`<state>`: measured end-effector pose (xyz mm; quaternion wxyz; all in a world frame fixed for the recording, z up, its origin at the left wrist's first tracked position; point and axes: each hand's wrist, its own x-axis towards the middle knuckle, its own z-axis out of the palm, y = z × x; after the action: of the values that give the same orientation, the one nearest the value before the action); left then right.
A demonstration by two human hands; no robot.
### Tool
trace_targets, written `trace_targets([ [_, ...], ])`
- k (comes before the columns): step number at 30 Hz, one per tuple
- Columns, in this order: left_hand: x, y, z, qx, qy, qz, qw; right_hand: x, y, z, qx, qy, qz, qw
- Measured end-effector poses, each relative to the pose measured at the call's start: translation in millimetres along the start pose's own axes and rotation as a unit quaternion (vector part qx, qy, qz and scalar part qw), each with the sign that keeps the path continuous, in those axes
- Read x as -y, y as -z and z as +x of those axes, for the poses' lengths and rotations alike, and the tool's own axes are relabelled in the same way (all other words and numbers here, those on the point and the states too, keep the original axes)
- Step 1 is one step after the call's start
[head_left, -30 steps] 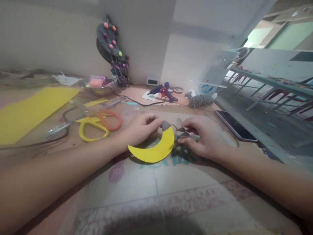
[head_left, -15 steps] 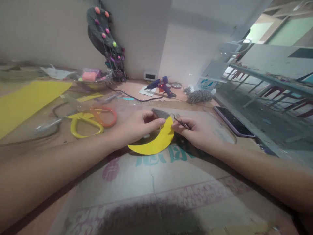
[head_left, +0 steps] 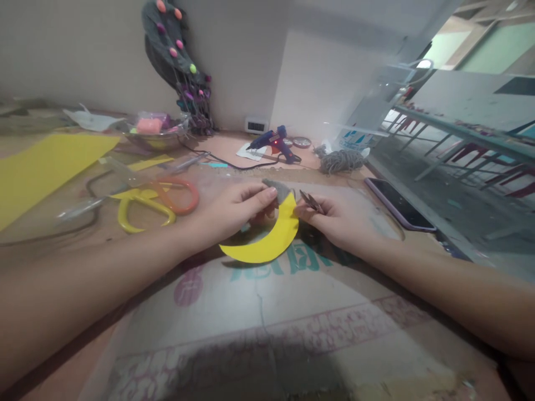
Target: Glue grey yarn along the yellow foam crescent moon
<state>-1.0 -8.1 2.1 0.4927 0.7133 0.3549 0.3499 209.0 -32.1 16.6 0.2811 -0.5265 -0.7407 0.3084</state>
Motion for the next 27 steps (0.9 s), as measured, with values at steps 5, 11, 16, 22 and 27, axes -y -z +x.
trace_targets([
  [5,-4,-0.7,1,-0.018,0.017,-0.008,1.0,-3,0,1,0.02,0.005,0.005,1.0],
  [11,0,-0.8,2,-0.011,0.045,-0.076,0.996,-14,-3,2,0.03,0.016,0.018,0.999],
  [16,4,2.1,4,-0.006,0.041,-0.057,0.998,-18,-4,2,0.042,0.039,0.017,0.998],
  [22,5,-0.4,4,-0.029,0.028,-0.024,0.999,-19,-5,3,0.047,0.042,0.051,0.997],
  [27,9,-0.4,3,-0.014,0.036,-0.012,0.999,-19,-6,5,0.041,0.032,0.08,0.995],
])
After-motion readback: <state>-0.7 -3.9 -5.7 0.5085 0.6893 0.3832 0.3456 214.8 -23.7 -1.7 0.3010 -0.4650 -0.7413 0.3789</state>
